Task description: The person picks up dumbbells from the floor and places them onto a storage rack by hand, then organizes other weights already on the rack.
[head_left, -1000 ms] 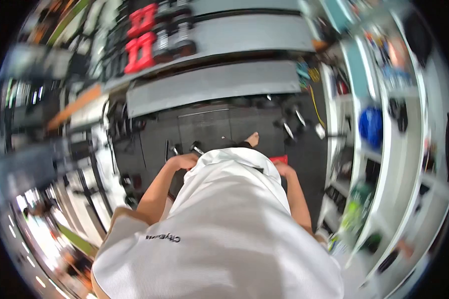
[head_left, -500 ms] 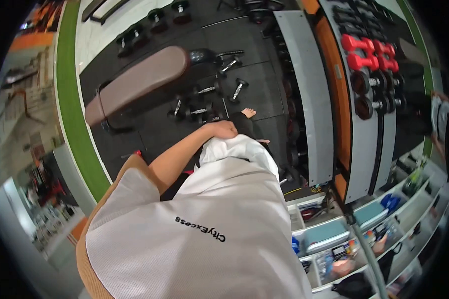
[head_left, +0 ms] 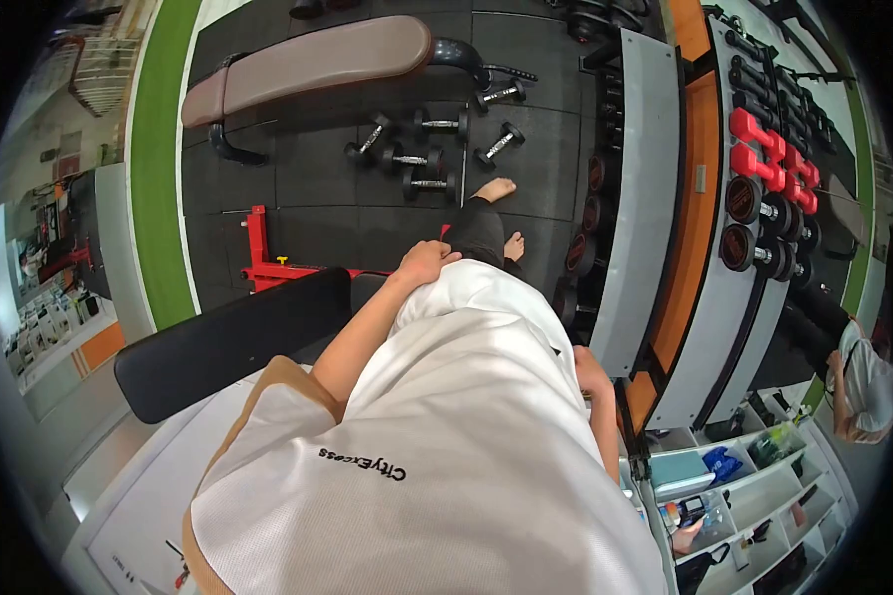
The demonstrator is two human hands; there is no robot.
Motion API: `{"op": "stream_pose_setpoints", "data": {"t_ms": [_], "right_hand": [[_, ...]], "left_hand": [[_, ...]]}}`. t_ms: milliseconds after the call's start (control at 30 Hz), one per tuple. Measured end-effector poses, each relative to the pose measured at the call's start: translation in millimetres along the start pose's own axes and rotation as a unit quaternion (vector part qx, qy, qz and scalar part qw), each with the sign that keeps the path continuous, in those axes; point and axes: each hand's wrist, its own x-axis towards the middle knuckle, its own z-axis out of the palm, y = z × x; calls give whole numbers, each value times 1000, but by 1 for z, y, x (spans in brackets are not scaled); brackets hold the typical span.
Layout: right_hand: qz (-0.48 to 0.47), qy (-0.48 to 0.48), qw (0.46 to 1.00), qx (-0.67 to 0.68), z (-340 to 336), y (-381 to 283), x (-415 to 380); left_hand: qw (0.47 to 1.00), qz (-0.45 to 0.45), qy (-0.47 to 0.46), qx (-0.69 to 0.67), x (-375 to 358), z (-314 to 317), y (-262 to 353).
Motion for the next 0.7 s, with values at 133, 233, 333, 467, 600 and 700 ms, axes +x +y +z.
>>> {"op": "stream_pose_setpoints", "data": {"t_ms": [133,233,333,467,600,700], "right_hand": [[-10,-28,999,12,-11,-10,7],[-36,-20,997,-63,-20,-10,19],[-89,-102,983,-127,-23,4,42],[-74,-230,946,-219,-40,-24,61],[-48,-226,934,-273,-50,-47,83],[105,-372,907,-169,-66,-67,135]], "left_hand": [[997,44,34,-54,-20,13,-26],[992,73,3,-102,-37,7,-35],[983,94,-86,-129,-57,-4,-44],[979,93,-157,-86,-46,-31,-27],[928,-26,-369,-39,10,-45,-34],[805,-86,-584,51,71,-47,-45]]}}
